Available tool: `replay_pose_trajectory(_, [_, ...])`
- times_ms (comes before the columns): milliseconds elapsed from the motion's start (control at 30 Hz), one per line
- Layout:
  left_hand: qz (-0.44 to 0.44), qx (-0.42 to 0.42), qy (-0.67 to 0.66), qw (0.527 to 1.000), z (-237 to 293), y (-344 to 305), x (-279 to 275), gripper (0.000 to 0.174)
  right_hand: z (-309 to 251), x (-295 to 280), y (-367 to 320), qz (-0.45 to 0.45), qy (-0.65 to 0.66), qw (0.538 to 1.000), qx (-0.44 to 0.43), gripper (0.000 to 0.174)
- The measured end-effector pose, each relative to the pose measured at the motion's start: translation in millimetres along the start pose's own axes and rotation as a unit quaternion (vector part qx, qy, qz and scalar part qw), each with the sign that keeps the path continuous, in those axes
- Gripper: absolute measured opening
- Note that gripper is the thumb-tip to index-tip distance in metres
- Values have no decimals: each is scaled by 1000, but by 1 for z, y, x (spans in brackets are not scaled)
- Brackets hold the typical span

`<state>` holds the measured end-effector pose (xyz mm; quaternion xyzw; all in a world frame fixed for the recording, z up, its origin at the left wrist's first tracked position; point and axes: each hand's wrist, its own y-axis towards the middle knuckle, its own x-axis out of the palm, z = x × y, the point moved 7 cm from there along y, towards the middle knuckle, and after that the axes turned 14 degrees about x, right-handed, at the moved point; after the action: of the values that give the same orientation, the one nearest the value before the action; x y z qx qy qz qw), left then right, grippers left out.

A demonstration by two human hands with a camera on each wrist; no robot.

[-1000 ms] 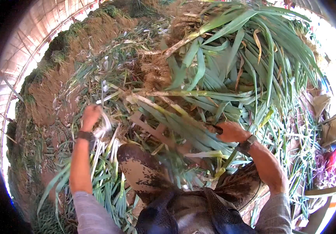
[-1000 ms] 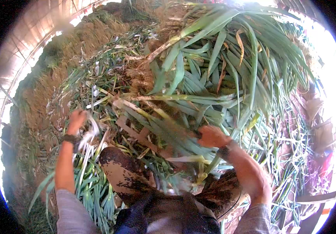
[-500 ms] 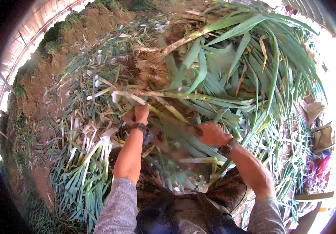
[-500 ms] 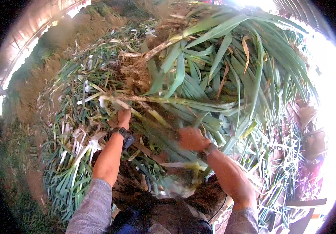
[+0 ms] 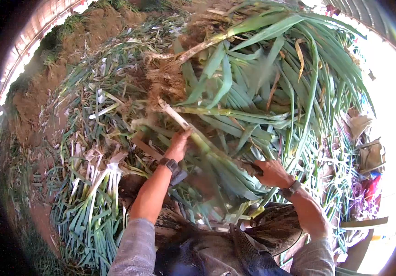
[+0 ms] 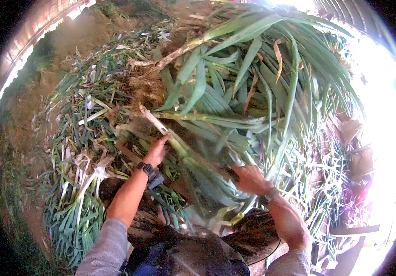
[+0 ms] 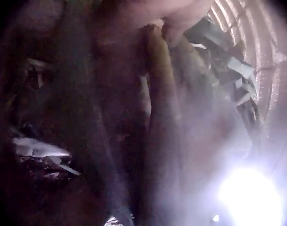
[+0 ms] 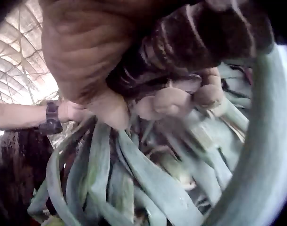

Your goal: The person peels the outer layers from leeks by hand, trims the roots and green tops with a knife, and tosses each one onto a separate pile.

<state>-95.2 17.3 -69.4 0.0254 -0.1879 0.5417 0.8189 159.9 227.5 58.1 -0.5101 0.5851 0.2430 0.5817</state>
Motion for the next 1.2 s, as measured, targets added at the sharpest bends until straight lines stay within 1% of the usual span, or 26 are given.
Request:
replay_pose_trajectory(33, [2, -18, -41, 999, -7, -8, 6, 43, 11, 10, -5, 3, -1, 1000, -7, 28])
replay_pose_trajectory(67, [-13, -13, -38, 999, -9, -4, 6, 39, 23, 21, -10, 7, -2, 1000, -15, 29])
replay_pose_trajectory(100, [-40, -24, -73, 996, -7, -7, 12, 39, 25, 19, -17, 67, -3, 997, -41, 31])
replay_pose_trajectory(133, [-66, -34, -106, 991, -6, -11, 18, 39, 31, 22, -20, 68, -2, 997, -40, 31])
replay_pose_trajectory(167, [-68, -34, -103, 992, -4, -15, 22, 39, 37, 25, -22, 74, 7, 997, -34, 30])
replay_pose_trajectory(233, [-99, 24, -61, 993, 7, -20, 35, 43, 39, 24, -26, 86, 26, 995, -37, 27])
replay_pose_trajectory(267, [-102, 25, -57, 993, 8, -25, 42, 43, 40, 25, -28, 89, 30, 995, -36, 27])
replay_pose_trajectory(333, [-136, 14, -119, 983, 10, -39, 60, 50, 28, 23, -31, 76, 32, 994, -77, 25])
replay_pose_trajectory(400, [-128, 19, -123, 984, 6, -43, 58, 49, 28, 21, -32, 78, 34, 994, -62, 23])
replay_pose_trajectory(467, [-132, -11, -144, 981, -18, -29, 48, 53, 27, 18, -31, 115, 31, 989, -85, 20])
replay_pose_trajectory(500, [-164, 1, -158, 974, -15, -32, 55, 61, 23, 11, -33, 161, 22, 983, -89, 19])
replay_pose_trajectory(533, [-164, 5, -156, 974, -14, -35, 55, 61, 20, 8, -31, 164, 24, 982, -91, 19])
replay_pose_trajectory(600, [-140, -8, -119, 983, -17, -39, 57, 69, 25, 5, -24, 116, 68, 990, -34, 20])
replay_pose_trajectory(633, [-148, 11, -129, 981, -15, -40, 64, 71, 18, 2, -25, 125, 38, 989, -69, 20])
replay_pose_trajectory(667, [-150, 15, -127, 980, -12, -41, 64, 71, 12, 3, -26, 126, 31, 989, -74, 21])
replay_pose_trajectory(733, [-191, -3, -123, 974, -15, -43, 67, 69, 9, 0, -16, 122, 23, 992, -36, 21])
replay_pose_trajectory(767, [-177, 31, -87, 980, -15, -43, 65, 67, 5, -2, -14, 126, 23, 991, -39, 21])
replay_pose_trajectory(800, [-179, 37, -87, 979, -8, -51, 72, 67, 0, -8, -12, 118, 35, 992, -33, 23])
replay_pose_trajectory(867, [-128, 40, 11, 991, 6, -62, 76, 65, -5, -11, -1, 122, 36, 991, -29, 29])
replay_pose_trajectory(900, [-124, 19, -6, 992, 6, -64, 76, 61, -7, -13, 8, 139, 54, 989, -24, 29])
replay_pose_trajectory(967, [-127, 46, 25, 991, 12, -64, 79, 59, -7, -11, 20, 158, 73, 984, -18, 29])
replay_pose_trajectory(1033, [-137, 88, 62, 985, 14, -59, 76, 55, -20, -24, 23, 204, 91, 970, -97, 28])
replay_pose_trajectory(1067, [-136, 94, 61, 984, 12, -55, 74, 55, -24, -25, 28, 208, 89, 969, -101, 28])
replay_pose_trajectory(1133, [-140, 42, 78, 986, 12, -56, 74, 53, -32, -29, 36, 197, 107, 972, -74, 26])
replay_pose_trajectory(1167, [-116, 103, 55, 986, 20, -59, 74, 49, -28, -28, 44, 166, 125, 978, -13, 26])
replay_pose_trajectory(1200, [-115, 106, 55, 986, 17, -58, 71, 49, -31, -29, 46, 167, 125, 978, -15, 26])
